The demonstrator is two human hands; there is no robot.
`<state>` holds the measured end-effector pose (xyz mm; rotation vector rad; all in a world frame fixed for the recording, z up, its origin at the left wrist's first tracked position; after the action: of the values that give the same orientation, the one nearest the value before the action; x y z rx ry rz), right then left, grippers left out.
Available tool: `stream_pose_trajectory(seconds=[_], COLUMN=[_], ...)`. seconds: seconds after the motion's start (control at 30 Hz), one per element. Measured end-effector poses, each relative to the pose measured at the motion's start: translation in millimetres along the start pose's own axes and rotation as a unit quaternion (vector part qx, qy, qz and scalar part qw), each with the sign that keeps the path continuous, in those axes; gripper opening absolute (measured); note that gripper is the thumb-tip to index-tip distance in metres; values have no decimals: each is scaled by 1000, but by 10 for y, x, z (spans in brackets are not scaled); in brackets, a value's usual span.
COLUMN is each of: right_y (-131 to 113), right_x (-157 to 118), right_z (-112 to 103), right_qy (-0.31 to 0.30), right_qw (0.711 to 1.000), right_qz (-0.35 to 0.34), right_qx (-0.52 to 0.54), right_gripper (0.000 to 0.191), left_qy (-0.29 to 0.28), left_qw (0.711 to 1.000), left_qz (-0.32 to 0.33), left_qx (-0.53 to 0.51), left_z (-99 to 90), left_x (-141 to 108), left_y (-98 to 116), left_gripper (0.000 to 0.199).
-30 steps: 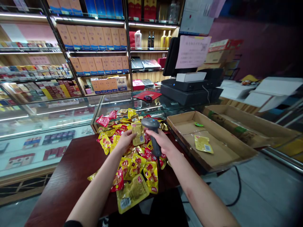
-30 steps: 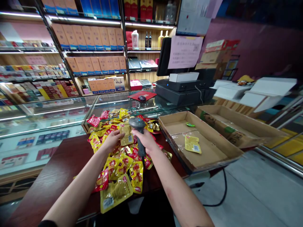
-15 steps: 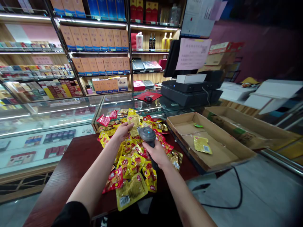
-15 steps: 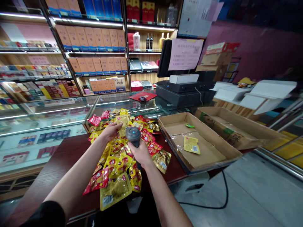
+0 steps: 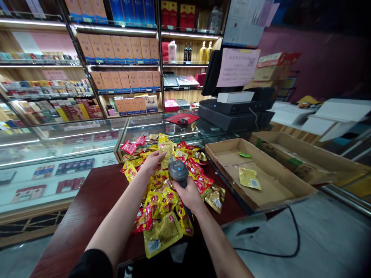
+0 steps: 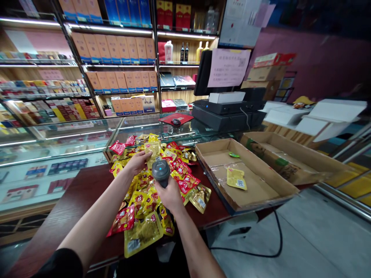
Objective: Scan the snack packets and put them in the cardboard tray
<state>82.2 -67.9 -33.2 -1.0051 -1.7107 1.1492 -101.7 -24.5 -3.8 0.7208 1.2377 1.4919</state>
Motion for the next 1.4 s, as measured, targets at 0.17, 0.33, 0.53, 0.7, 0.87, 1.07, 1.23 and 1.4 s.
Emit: stream_pose_trajectory(seconds=[0.17,0.33,0.53,0.7,0.87,1.07,1.23,1.4], right_y=[12,-1,-16,-3,-1,-13,1,-125], right_x=[-6,-15,-14,-12,-5,10,-5,45], right_z=[4,-13,-20,-20,-12,-7,-9,-91], right_qy=[0,8,10,13,10,-3,-1,4], right_qw=[1000,1000,1000,1000,1000,1000,1000,998], right_qz=[-21,-13,-4,-2,5,-6,5,24], right_qx=[-10,-16,-24,0,-8,-6,-1,56], right_gripper=[27,28,29,27,27,24,24,27], left_qy=[4,8,0,-1,-5,-15,-20,12], left_qw=[1000,1000,1000,1000,1000,1000,1000,1000], left_qz=[-2,-5,-3,-4,-4,10,24,-5], left_qx=[-7,-6,-3,1,4,3,3,17], left_z=[21,33,21,17,20,22,24,21], left_x=[-19,-28,-6,-6,-6,22,61,29], left_y=[10,20,5,-2,-4,-27,-54,-50], left_gripper=[30,27,30,31,27,22,22,23])
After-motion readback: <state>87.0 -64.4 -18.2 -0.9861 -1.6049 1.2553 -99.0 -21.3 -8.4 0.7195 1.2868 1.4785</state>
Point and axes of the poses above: each hand's wrist, its own x-axis towards the middle knuckle, its own z-axis out of the palm, y = z × x, the point moved 2 cm from there along x, towards the middle knuckle, and after that the axes turned 1 degree about -z, right-handed, at the moved point
